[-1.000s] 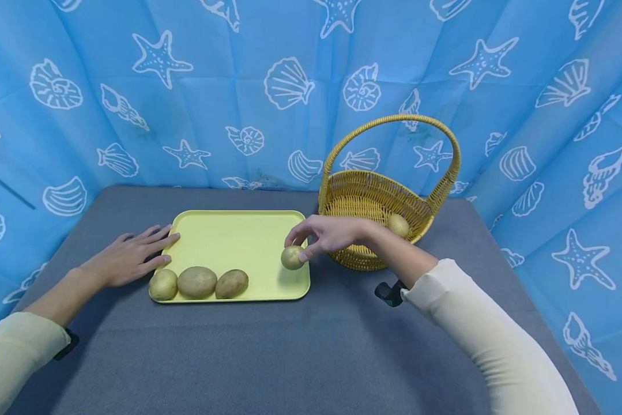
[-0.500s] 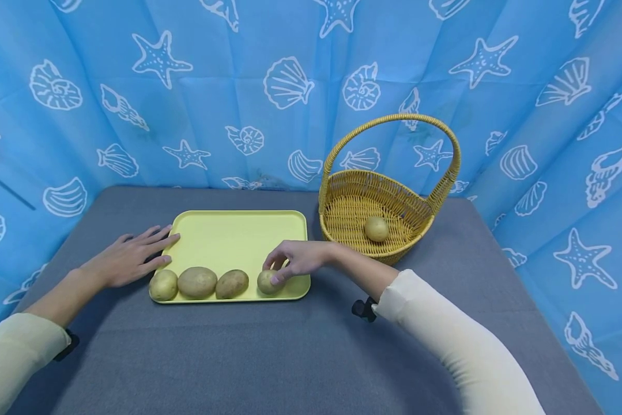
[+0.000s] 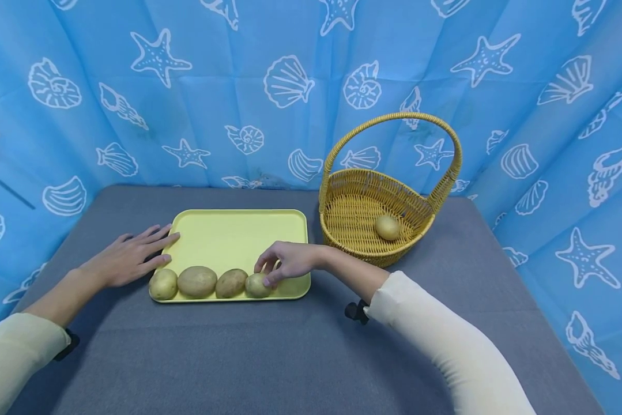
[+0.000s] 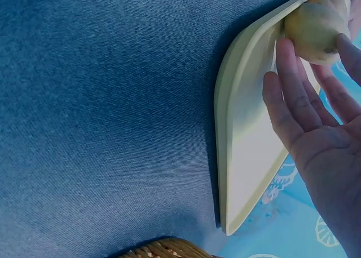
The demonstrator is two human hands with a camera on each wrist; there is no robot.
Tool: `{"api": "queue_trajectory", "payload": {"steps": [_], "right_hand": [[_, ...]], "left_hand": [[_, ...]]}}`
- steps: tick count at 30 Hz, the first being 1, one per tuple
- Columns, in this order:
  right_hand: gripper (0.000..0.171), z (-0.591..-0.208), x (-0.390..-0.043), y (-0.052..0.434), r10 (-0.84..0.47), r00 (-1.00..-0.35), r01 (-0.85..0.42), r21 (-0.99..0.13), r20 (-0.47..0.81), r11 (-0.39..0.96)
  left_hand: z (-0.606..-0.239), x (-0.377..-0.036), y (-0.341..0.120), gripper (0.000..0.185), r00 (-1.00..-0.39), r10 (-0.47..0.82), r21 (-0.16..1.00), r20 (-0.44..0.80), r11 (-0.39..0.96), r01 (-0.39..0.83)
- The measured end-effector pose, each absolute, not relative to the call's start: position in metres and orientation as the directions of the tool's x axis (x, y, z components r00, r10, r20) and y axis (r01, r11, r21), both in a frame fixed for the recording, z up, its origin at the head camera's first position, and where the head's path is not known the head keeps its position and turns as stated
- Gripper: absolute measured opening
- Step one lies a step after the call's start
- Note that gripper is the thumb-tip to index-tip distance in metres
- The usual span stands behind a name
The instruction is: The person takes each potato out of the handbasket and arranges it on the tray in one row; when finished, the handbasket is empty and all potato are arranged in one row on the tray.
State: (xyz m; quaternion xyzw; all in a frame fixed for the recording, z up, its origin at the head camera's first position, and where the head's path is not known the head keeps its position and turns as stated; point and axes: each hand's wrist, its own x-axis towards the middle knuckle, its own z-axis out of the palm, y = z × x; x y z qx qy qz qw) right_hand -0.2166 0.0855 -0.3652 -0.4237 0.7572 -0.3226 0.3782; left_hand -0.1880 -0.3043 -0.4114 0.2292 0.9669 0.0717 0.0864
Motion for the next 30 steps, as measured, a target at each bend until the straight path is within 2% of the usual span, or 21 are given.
{"api": "queue_trajectory", "payload": {"steps": [9, 15, 20, 25, 30], "right_hand": [[0.038, -0.362, -0.220, 0.087, -0.869, -0.344, -0.378, -0.795, -0.355, 0.474], [0.046, -0.342, -0.224, 0.102, -0.854, -0.351, -0.357, -0.788, -0.385, 0.502], [0.051, -0.313, -0.230, 0.127, -0.829, -0.411, -0.356, -0.771, -0.379, 0.529], [0.052, -0.287, -0.237, 0.158, -0.778, -0.501, -0.354, -0.730, -0.379, 0.584], [0.051, -0.274, -0.248, 0.192, -0.733, -0.577, -0.354, -0.699, -0.360, 0.622]], "left_hand": [[-0.411, -0.188, -0.304, 0.063, -0.879, 0.458, 0.169, -0.133, 0.884, 0.435], [-0.411, -0.188, -0.304, 0.063, -0.880, 0.454, 0.167, -0.136, 0.886, 0.432], [-0.410, -0.187, -0.303, 0.064, -0.880, 0.455, 0.162, -0.137, 0.887, 0.433], [-0.410, -0.187, -0.303, 0.064, -0.878, 0.459, 0.168, -0.136, 0.884, 0.436], [-0.410, -0.187, -0.303, 0.064, -0.877, 0.461, 0.172, -0.135, 0.882, 0.438]]}}
